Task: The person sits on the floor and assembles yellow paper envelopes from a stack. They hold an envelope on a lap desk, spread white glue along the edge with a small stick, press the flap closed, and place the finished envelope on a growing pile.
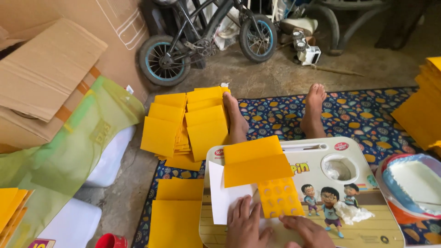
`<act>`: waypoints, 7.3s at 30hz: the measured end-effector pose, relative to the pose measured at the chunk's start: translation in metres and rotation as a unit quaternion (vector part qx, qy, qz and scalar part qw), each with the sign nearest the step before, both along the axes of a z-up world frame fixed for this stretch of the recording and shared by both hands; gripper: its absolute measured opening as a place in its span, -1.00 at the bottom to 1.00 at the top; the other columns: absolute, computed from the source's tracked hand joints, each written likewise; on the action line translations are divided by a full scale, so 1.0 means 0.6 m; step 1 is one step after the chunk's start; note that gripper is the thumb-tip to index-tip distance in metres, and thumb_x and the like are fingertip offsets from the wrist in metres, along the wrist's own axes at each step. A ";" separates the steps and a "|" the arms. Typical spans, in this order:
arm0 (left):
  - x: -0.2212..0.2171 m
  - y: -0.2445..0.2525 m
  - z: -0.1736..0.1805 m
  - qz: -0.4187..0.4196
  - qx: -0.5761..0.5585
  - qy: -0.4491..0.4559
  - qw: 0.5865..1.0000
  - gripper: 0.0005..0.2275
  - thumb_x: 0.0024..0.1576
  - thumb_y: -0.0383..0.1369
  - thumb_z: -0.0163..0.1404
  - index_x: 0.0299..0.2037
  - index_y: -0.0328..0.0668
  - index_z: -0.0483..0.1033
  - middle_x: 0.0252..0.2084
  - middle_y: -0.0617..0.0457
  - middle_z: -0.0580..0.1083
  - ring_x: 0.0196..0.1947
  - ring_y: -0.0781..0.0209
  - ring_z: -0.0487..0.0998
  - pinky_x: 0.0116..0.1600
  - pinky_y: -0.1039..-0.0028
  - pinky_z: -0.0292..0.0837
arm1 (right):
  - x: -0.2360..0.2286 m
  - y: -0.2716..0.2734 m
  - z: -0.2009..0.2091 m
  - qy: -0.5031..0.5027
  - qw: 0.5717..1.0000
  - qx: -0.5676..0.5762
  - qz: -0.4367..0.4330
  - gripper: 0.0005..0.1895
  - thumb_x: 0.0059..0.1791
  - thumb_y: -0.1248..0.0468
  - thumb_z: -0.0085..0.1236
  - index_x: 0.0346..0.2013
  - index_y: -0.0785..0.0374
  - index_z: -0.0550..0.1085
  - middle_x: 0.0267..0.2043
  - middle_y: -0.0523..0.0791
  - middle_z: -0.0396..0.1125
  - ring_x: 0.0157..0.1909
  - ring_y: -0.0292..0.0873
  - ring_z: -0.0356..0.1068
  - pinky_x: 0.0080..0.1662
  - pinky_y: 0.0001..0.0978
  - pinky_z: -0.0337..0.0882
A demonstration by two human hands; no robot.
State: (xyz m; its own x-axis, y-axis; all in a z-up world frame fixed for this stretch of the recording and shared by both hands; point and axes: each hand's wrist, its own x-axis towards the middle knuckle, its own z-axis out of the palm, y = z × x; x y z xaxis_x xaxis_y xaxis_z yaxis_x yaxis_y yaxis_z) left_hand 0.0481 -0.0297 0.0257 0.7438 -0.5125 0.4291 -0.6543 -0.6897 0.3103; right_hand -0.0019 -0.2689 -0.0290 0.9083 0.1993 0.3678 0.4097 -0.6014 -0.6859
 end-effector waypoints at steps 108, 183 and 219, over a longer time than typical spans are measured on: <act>0.193 -0.141 -0.004 0.093 0.207 0.012 0.974 -0.17 -0.04 0.48 -0.17 0.42 0.37 0.16 0.53 -0.23 -0.05 0.51 -0.45 -0.20 0.32 -0.50 -0.44 | -0.083 -0.343 0.257 -0.065 0.849 0.079 -0.519 -0.90 0.11 0.48 0.21 -0.29 0.48 0.50 -0.11 -0.01 0.52 -0.50 -0.27 0.26 -0.47 -0.49 0.28; 0.167 -0.139 0.048 -0.005 0.101 0.095 0.990 -0.59 0.12 -0.05 -0.01 0.22 0.52 0.46 0.50 0.05 0.10 0.52 -0.14 -0.10 0.41 -0.37 -0.49 | -0.037 -0.283 0.241 0.006 0.832 0.350 -0.431 -0.89 0.22 0.33 0.03 -0.05 0.34 0.43 -0.19 -0.04 0.46 -0.34 -0.35 0.20 -0.28 -0.63 0.24; -0.191 -0.475 -0.063 -0.250 0.289 0.376 0.844 -0.33 0.12 -0.09 0.05 0.41 -0.23 0.17 0.48 -0.32 0.04 0.43 -0.24 0.11 0.40 0.14 0.08 | -0.453 -0.344 0.088 -0.098 0.617 0.740 -0.248 -0.86 0.16 0.24 0.12 -0.05 0.23 0.54 -0.26 -0.07 0.49 -0.30 -0.24 0.38 -0.15 -0.43 0.35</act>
State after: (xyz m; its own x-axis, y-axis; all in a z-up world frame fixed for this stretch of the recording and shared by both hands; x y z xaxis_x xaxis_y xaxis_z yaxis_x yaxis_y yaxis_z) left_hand -0.0663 -0.3149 -0.0122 0.3237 -0.8055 -0.4964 -0.6768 -0.5638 0.4735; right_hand -0.2737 -0.4755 0.0238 0.6321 -0.7713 -0.0747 0.5890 0.5408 -0.6005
